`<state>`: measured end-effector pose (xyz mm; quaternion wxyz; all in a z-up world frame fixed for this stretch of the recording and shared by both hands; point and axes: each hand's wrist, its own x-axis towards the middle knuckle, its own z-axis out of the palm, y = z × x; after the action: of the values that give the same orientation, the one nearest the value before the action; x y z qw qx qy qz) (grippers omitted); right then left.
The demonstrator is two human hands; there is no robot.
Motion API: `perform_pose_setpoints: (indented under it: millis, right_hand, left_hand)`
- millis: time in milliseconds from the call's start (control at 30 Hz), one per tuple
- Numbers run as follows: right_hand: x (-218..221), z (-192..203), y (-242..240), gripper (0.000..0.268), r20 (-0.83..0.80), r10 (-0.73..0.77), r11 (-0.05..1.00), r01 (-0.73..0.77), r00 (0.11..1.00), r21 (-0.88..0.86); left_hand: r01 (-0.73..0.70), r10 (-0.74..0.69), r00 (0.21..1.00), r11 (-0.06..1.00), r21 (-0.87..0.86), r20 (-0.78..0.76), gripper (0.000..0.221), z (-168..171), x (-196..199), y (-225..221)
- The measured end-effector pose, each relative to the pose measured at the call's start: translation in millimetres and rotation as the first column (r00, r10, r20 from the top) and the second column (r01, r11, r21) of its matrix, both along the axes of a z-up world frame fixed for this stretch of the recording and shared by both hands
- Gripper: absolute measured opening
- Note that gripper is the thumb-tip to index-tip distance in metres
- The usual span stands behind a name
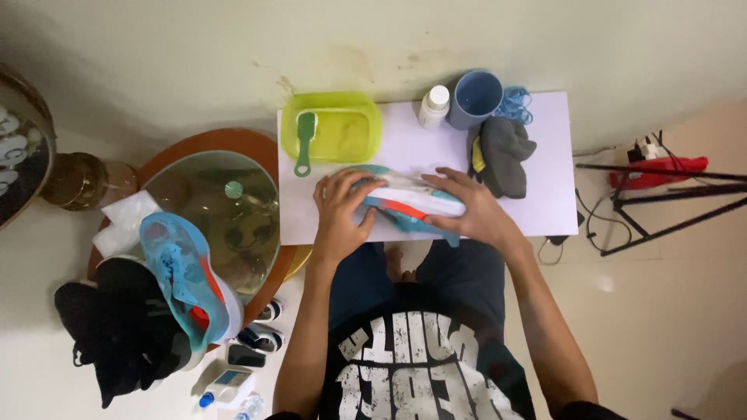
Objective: Wiping and cleaning the upper part of a sneaker using a cloth and a small brush.
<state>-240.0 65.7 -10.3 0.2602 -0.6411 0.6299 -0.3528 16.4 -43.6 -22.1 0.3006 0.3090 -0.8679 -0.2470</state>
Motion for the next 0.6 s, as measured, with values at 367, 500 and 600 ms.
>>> perform_pose_setpoints:
  millis: [367,500,600]
  right_hand:
    - [10.2,13.7,-14.0,0.052,0.135,0.029,0.998,-0.037,0.99,0.052]
    - [18.2,0.5,-17.9,0.049,0.23,0.038,0.998,-0.048,0.973,0.038]
    - [23.5,12.2,-19.7,0.05,0.248,0.041,0.998,-0.053,0.968,0.043]
  left_hand:
    - [-0.461,0.423,0.861,0.883,0.083,0.282,0.058,49.2,20.3,-77.1]
    - [-0.405,0.354,0.862,0.911,0.074,0.363,0.044,16.2,29.8,-92.4]
    - [-0.367,0.318,0.86,0.929,0.049,0.398,0.039,-3.3,34.2,-106.7]
